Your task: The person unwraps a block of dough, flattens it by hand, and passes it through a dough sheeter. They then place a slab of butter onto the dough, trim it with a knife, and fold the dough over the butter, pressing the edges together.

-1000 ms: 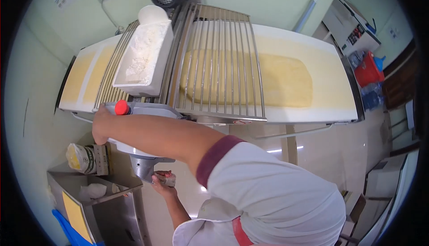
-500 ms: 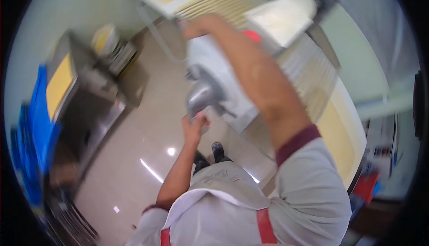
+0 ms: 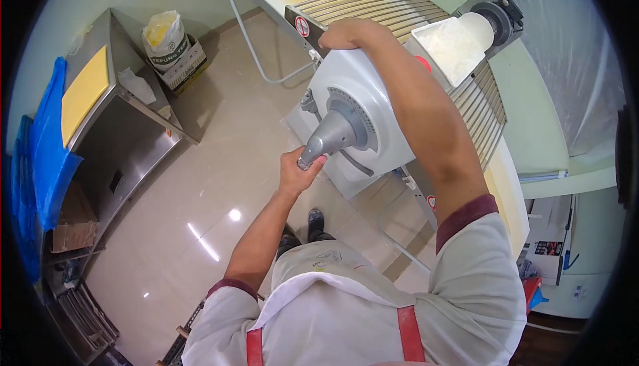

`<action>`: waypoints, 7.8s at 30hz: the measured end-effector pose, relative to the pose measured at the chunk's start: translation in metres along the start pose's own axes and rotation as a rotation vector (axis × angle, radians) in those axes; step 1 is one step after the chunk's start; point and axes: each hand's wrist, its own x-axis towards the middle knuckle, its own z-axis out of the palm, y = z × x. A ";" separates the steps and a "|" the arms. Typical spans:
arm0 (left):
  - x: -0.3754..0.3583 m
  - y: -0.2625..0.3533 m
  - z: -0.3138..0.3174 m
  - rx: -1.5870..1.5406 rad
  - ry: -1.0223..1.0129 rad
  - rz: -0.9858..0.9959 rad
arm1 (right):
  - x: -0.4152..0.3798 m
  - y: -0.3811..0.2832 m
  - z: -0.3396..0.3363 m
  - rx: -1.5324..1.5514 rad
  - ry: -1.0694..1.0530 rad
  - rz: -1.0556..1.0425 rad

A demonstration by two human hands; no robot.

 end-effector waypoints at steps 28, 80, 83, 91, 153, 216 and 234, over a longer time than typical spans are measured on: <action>0.025 0.017 -0.163 0.175 0.012 0.121 | -0.068 0.073 -0.034 0.341 0.991 -0.335; 1.001 -0.225 -0.167 0.384 -0.426 0.061 | -0.013 -0.027 0.048 0.063 1.057 1.770; 1.046 -0.229 -0.198 0.593 -0.364 0.008 | -0.010 -0.034 0.047 0.094 1.033 1.749; 1.170 -0.233 -0.279 0.635 -0.323 -0.375 | -0.033 -0.032 0.055 0.209 0.880 1.787; 1.185 -0.226 -0.284 0.691 -0.163 -0.152 | 1.045 -0.031 -0.226 0.601 0.377 0.026; 1.243 -0.208 -0.133 0.508 -1.267 0.506 | 0.901 0.020 -0.178 0.651 0.352 0.476; 1.205 -0.189 -0.085 0.483 -1.222 0.539 | 0.699 -0.013 -0.079 0.649 1.324 1.039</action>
